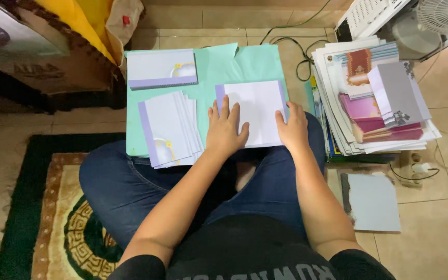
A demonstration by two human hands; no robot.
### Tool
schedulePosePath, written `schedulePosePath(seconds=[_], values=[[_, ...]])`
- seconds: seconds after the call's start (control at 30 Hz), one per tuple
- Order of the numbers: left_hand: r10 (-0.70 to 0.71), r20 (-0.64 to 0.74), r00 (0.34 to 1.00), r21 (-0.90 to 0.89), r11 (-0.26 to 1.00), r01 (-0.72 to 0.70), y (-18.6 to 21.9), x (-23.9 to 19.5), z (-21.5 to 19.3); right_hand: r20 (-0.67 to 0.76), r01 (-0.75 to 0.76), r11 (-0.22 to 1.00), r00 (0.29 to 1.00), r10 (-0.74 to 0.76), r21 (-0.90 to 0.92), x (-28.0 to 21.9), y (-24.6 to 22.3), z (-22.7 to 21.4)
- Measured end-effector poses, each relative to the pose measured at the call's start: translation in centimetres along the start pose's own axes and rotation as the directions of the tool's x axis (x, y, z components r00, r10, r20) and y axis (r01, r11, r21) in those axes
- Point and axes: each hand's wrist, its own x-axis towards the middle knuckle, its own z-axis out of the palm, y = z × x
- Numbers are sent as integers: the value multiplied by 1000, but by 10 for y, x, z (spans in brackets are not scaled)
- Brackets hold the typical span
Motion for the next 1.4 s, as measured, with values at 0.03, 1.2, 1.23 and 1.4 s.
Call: schedulePosePath(seconds=[0.03,1.2,1.23,1.4], values=[[3,0,1000,4,1000,-3,2,-2,-2,-3,-1,1000,1000,1,4,1,-2,-1],[96,242,966,-728,675,115,6,17,-31,145,159,649,910,-389,745,-25,-93,-91],[97,240,966,-729,675,114,5,17,-29,144,160,649,910,-389,744,-27,-98,-98],[69,196,978,-726,681,97,5,15,-25,-251,477,798,877,-409,369,-25,-91,-102]])
